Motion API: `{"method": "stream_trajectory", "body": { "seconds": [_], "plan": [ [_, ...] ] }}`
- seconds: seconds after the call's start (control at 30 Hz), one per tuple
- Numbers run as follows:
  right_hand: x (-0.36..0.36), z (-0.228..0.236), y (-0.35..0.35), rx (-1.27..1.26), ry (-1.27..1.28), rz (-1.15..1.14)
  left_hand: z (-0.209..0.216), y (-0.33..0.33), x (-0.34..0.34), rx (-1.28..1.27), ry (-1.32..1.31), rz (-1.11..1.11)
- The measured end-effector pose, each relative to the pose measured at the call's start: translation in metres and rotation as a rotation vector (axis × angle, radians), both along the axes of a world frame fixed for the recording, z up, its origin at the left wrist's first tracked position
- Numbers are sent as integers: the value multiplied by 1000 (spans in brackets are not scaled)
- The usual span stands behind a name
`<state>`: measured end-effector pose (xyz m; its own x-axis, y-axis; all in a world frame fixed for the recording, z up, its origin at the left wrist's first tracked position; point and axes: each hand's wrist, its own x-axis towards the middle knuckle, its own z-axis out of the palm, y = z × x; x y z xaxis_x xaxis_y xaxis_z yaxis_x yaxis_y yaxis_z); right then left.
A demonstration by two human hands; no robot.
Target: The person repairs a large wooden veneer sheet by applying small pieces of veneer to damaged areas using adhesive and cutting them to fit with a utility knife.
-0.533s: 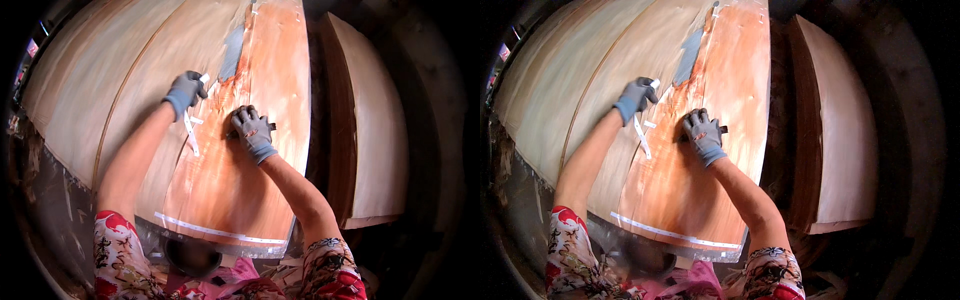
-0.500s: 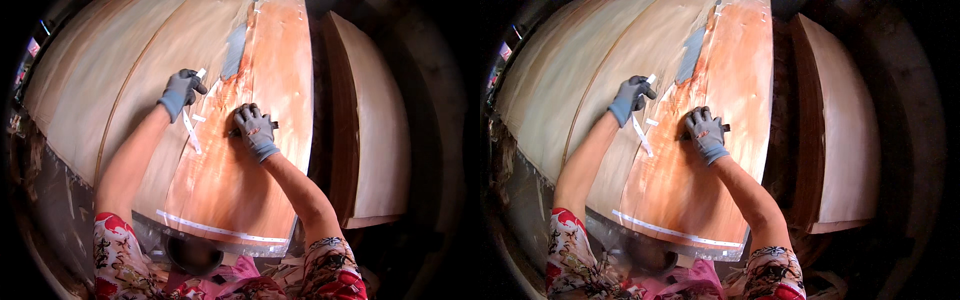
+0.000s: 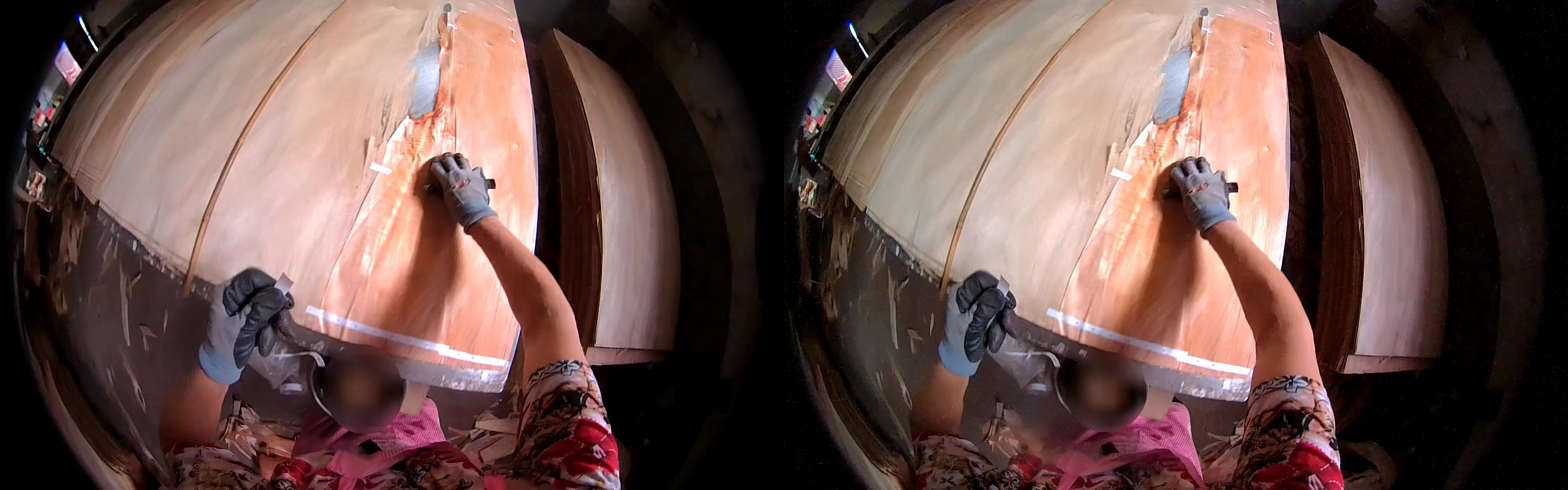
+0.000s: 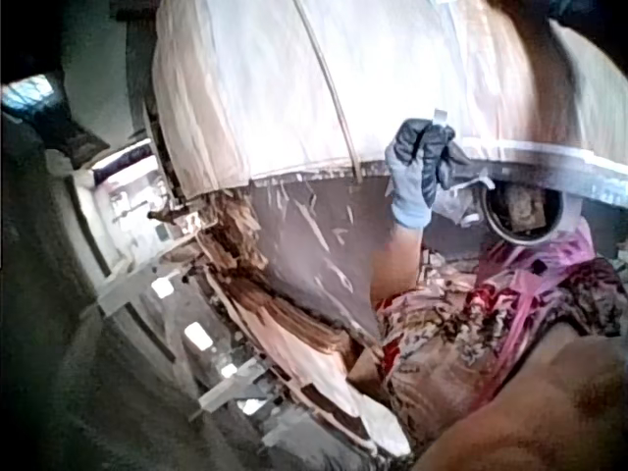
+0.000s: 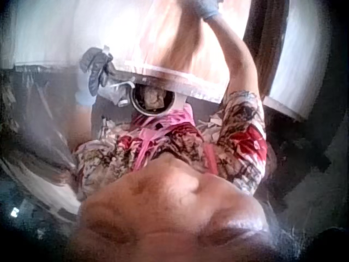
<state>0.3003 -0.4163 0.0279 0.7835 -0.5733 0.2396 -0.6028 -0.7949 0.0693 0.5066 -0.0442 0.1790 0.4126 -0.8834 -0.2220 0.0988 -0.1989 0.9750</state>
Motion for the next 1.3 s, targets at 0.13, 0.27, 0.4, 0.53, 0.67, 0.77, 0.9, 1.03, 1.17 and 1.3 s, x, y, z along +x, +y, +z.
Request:
{"method": "stream_trajectory", "body": {
  "seconds": [0.13, 0.27, 0.4, 0.53, 0.67, 0.77, 0.9, 1.03, 1.17, 1.3],
  "plan": [
    [3, 16, 24, -24, 41, 50, -51, 94, 5, 173, 81, 120],
    [17, 36, 140, 103, -75, 157, -77, 190, -2, 272, 375, -89],
    [-22, 47, 316, 865, -476, 315, -102, 287, -3, 464, 395, -222],
    [-90, 8, 397, 797, -410, 159, -106, 297, -6, 662, 463, -286],
    [-97, 51, 397, 635, -477, -47, -145, 271, 8, 454, 296, -88],
    [-93, 62, 363, 356, -344, -68, -174, 183, 37, 17, -122, -272],
    [-75, 62, 334, 166, -274, -55, -150, 48, 41, 138, 207, -228],
    [-52, 46, 288, 98, -238, 3, -120, -44, 32, 208, 74, -274],
    [-16, 35, 258, 161, -276, 35, -138, -88, 25, 267, 94, -191],
    [13, 20, 230, 164, -259, 83, -150, -101, 21, 325, 159, -112]
  ]
}}
